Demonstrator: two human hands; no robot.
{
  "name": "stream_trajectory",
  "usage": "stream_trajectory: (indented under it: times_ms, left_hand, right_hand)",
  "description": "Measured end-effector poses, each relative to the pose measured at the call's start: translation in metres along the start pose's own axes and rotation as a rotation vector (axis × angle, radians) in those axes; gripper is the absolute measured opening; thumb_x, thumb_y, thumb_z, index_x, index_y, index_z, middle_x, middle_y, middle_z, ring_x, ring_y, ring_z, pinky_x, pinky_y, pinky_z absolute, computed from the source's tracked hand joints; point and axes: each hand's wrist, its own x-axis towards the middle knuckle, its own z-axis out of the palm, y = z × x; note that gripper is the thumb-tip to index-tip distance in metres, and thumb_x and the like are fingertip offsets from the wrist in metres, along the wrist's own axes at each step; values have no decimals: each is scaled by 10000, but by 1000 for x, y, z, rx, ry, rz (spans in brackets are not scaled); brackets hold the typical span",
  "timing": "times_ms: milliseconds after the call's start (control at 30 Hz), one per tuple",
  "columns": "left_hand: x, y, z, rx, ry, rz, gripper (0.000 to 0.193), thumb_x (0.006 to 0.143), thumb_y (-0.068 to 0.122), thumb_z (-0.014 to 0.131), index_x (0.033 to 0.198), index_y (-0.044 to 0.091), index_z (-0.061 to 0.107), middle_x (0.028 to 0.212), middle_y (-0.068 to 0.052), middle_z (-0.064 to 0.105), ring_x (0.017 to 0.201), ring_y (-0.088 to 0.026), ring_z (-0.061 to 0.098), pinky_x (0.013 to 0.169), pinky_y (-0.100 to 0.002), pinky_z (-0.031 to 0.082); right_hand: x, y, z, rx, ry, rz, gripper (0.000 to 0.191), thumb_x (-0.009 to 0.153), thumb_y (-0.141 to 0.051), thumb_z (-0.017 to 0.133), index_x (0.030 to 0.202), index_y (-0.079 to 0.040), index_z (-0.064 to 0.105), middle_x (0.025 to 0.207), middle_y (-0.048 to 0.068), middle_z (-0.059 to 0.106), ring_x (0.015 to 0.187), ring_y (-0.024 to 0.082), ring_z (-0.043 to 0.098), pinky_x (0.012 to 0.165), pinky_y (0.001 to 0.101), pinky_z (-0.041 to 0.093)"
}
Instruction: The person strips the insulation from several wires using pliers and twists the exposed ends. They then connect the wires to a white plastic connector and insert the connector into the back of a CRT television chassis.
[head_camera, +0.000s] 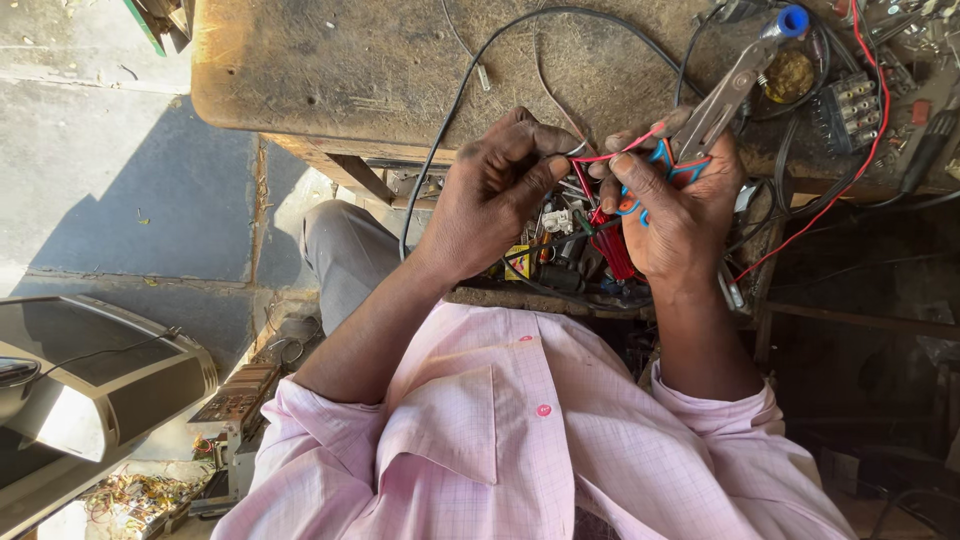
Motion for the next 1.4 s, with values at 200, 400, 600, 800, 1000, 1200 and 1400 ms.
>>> stream_trajectory:
  times_ms: [200,400,600,800,1000,1200,1400]
  left_hand:
    - [0,9,5,12,73,4,73,1014,36,707,1085,30,722,981,-24,606,902,-112,583,803,-281,500]
    - [-2,23,6,402,115,309,176,951,-12,758,1113,42,715,966,-64,598,917,-214,597,781,-325,500]
    - [-3,37,9,623,76,485,371,819,-76,708,1187,-40,670,1018,-140,598,939,-295,590,799,-415,536]
    - [9,31,20,371,142,-1,260,946,118,780,1149,-38,729,846,-121,576,755,-219,577,679,-355,481]
    - [15,11,23,-60,139,-81,151,1008,109,728,1020,-39,756,935,-67,651,794,-121,592,668,-314,502]
    - [24,5,25,139,298,-128,236,1002,158,719,884,-46,736,750,-36,659,685,-48,563,597,-270,481]
    - [30,2,17,138,274,-220,293,1056,176,673,868,-45,714,653,-27,544,644,-53,447,553,-267,412]
  right_hand:
    - [-4,-1,-1,67,14,28,373,993,161,680,1252,-55,520,1064,197,694,861,281,734,603,343,556]
    - [-2,-5,-1,58,-2,-25,390,986,153,700,1270,-51,526,1101,205,694,884,289,735,599,346,552]
    - [5,-4,-7,7,9,-39,331,1029,136,707,1238,-51,531,1037,203,697,854,284,734,589,347,549]
    - [8,-1,-5,33,-3,-23,325,1018,136,720,1195,-60,529,1047,192,702,844,226,701,643,344,563]
    - [13,0,-5,20,24,-5,344,990,92,738,1193,-80,520,1071,192,715,736,206,691,586,313,536]
    - [10,-6,0,1,51,47,109,1128,-18,664,1204,-13,587,996,123,666,677,161,613,596,335,503]
    - [2,-23,-10,273,57,479,284,1082,-257,585,1301,-79,621,982,124,693,866,202,687,791,403,569]
